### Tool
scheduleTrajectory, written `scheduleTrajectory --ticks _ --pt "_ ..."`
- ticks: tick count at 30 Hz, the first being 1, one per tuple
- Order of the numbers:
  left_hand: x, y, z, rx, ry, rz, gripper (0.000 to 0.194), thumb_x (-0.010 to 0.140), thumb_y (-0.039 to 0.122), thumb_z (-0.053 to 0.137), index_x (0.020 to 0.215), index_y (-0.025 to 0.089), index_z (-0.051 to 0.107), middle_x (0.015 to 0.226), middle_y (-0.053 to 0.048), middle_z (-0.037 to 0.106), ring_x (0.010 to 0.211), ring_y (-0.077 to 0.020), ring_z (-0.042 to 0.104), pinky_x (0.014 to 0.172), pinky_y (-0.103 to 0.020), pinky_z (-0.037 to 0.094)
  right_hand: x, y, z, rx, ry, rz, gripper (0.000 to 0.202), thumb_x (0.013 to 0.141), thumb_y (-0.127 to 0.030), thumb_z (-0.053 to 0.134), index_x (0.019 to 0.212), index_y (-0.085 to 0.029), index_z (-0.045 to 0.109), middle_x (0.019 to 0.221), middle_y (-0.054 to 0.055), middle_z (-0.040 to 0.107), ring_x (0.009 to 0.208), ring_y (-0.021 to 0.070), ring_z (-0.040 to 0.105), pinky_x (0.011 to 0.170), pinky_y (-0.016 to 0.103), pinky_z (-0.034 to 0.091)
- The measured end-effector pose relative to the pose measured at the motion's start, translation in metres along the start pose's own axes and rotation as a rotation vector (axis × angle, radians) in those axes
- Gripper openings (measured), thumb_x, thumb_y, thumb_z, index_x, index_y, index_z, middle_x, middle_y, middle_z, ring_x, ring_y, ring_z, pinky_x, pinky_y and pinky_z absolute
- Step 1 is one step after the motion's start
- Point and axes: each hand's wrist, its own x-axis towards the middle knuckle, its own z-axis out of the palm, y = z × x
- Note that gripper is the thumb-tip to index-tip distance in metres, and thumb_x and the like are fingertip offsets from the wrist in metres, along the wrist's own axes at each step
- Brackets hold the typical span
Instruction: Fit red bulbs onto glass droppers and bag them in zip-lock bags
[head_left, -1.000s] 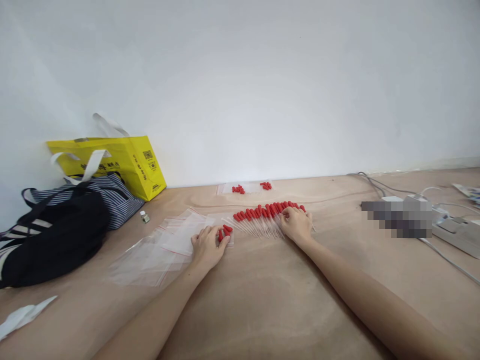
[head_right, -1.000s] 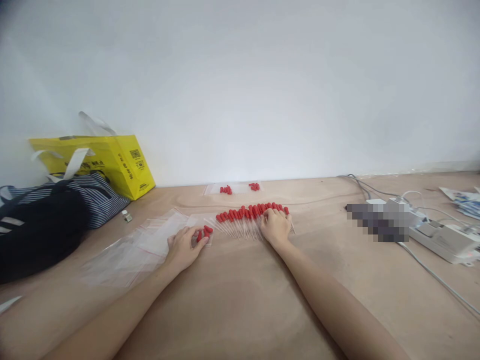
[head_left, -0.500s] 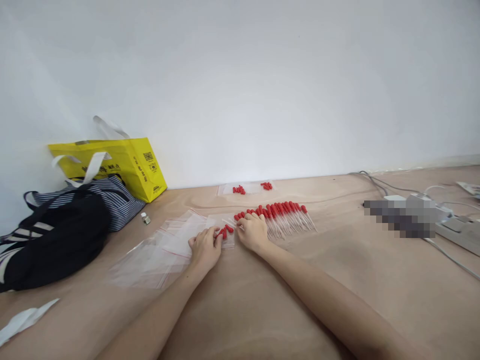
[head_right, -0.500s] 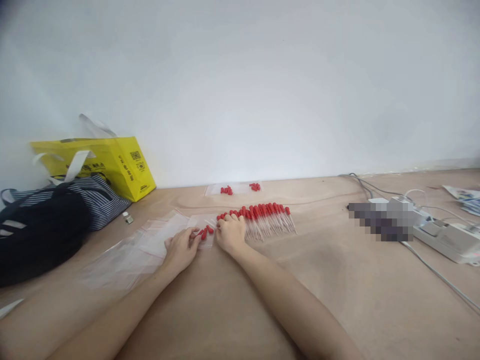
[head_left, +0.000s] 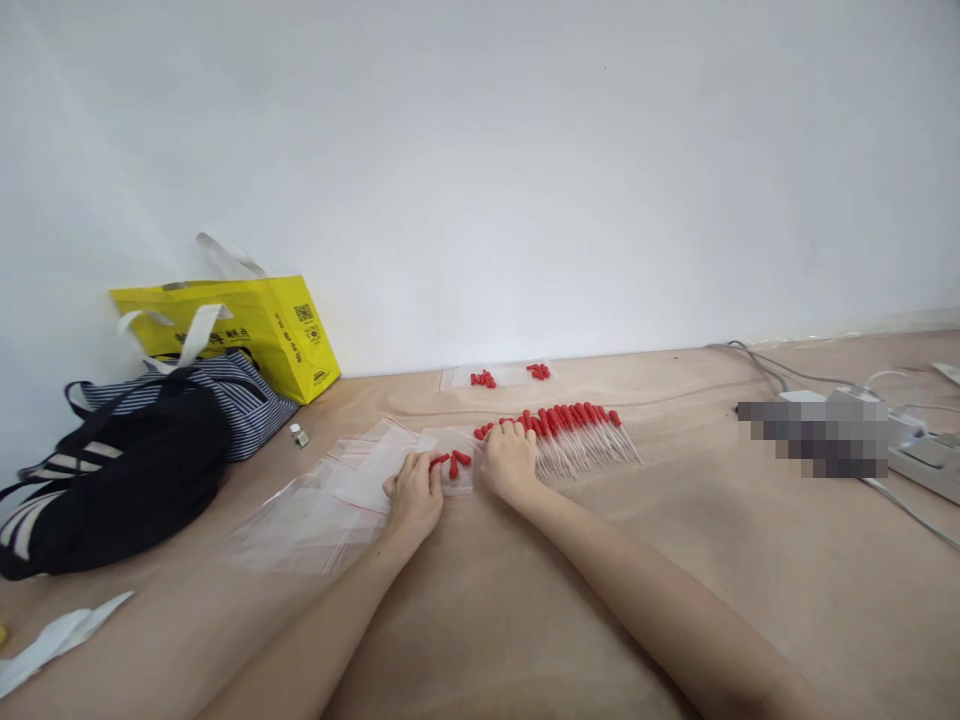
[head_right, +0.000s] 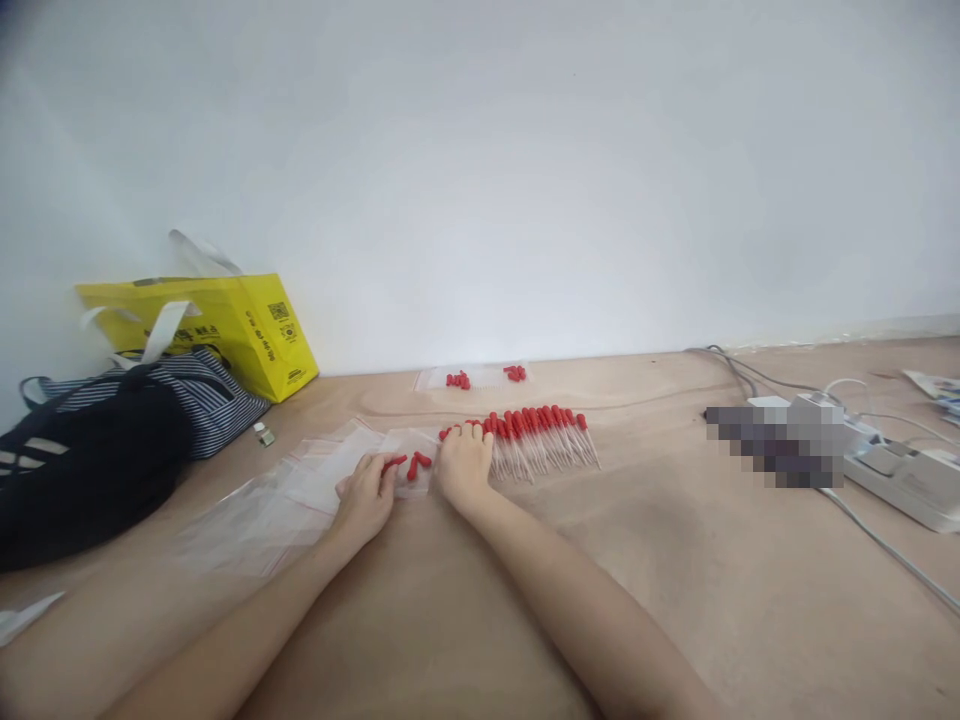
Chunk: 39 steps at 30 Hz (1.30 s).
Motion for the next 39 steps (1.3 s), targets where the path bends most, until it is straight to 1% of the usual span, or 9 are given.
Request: scheduleTrajectory --ticks 3,5,9,12,14,17,23,29,39 --pt "-0.001 0.001 -0.002 -0.024 0.008 0.026 0.017 0.084 0.018 0.039 0.092 0.018 0.055 0.096 -0.007 0.059 0.093 -0.0224 0.053 0.076 -0.039 0.034 -0.011 0.027 -0.01 0.128 0.124 -0.017 0.016 0.08 -0.02 0.04 0.081 -0.015 0.055 0.087 0.013 0.059 0.085 0.0243 0.047 0.071 0.035 0.027" --pt "-0.002 0.003 -0.003 -0.041 0.012 0.06 0.015 0.084 0.019 0.041 0.09 0.019 0.055 0.094 -0.006 0.06 0.091 -0.022 0.054 0.077 -0.039 0.033 -0.023 0.053 -0.016 0.253 0.152 -0.069 0.017 0.082 -0.018 0.036 0.079 -0.016 0.053 0.083 0.009 0.06 0.081 0.021 0.049 0.07 0.033 0.028" --pt "-0.004 0.009 -0.004 -0.079 -0.004 0.156 0.012 0.081 0.018 0.047 0.086 0.021 0.057 0.091 -0.003 0.062 0.09 -0.0195 0.054 0.079 -0.035 0.033 -0.05 0.098 -0.025 0.415 0.071 -0.189 0.016 0.083 -0.02 0.037 0.08 -0.018 0.053 0.076 0.005 0.059 0.072 0.0165 0.051 0.069 0.029 0.031" --pt "-0.007 0.013 -0.003 -0.109 -0.012 0.232 0.012 0.079 0.016 0.048 0.085 0.022 0.056 0.092 -0.002 0.062 0.09 -0.019 0.055 0.08 -0.035 0.032 -0.061 0.111 -0.028 0.415 0.046 -0.25 0.026 0.082 -0.017 0.035 0.101 -0.018 0.052 0.083 0.007 0.059 0.076 0.0171 0.052 0.07 0.03 0.033" --pt "-0.009 0.014 -0.002 -0.144 -0.013 0.293 0.01 0.078 0.017 0.049 0.084 0.021 0.055 0.09 -0.002 0.063 0.087 -0.0192 0.056 0.079 -0.036 0.032 -0.063 0.109 -0.028 0.376 0.021 -0.289 0.032 0.081 -0.012 0.033 0.106 -0.018 0.052 0.084 0.007 0.058 0.078 0.0167 0.052 0.071 0.03 0.032" --pt "-0.011 0.016 0.001 -0.186 -0.02 0.351 0.008 0.078 0.019 0.048 0.084 0.021 0.053 0.088 -0.002 0.064 0.084 -0.0182 0.058 0.08 -0.035 0.033 -0.063 0.1 -0.027 0.338 -0.012 -0.321 0.03 0.08 -0.008 0.032 0.095 -0.019 0.055 0.084 0.006 0.058 0.078 0.0157 0.052 0.074 0.031 0.03" --pt "-0.012 0.017 0.006 -0.261 0.012 0.372 0.024 0.079 0.017 0.043 0.103 0.02 0.047 0.093 -0.004 0.065 0.087 -0.0174 0.059 0.085 -0.036 0.034 -0.063 0.091 -0.031 0.287 0.04 -0.257 0.022 0.085 -0.018 0.03 0.086 -0.019 0.052 0.078 0.003 0.06 0.075 0.0153 0.051 0.083 0.036 0.021" --pt "-0.011 0.019 0.006 -0.232 -0.009 0.401 0.016 0.079 0.022 0.046 0.09 0.021 0.056 0.09 -0.003 0.066 0.085 -0.0189 0.059 0.085 -0.038 0.033 -0.062 0.082 -0.035 0.264 0.056 -0.283 0.017 0.085 -0.019 0.031 0.083 -0.019 0.048 0.075 0.0 0.061 0.072 0.0132 0.053 0.081 0.033 0.02" --pt "-0.015 0.024 0.003 -0.205 -0.024 0.42 0.017 0.08 0.022 0.045 0.092 0.022 0.058 0.091 -0.003 0.066 0.087 -0.0184 0.058 0.086 -0.036 0.031 -0.064 0.072 -0.036 0.265 -0.015 -0.357 0.017 0.083 -0.014 0.033 0.085 -0.019 0.05 0.074 0.0 0.063 0.069 0.0124 0.054 0.074 0.03 0.02"
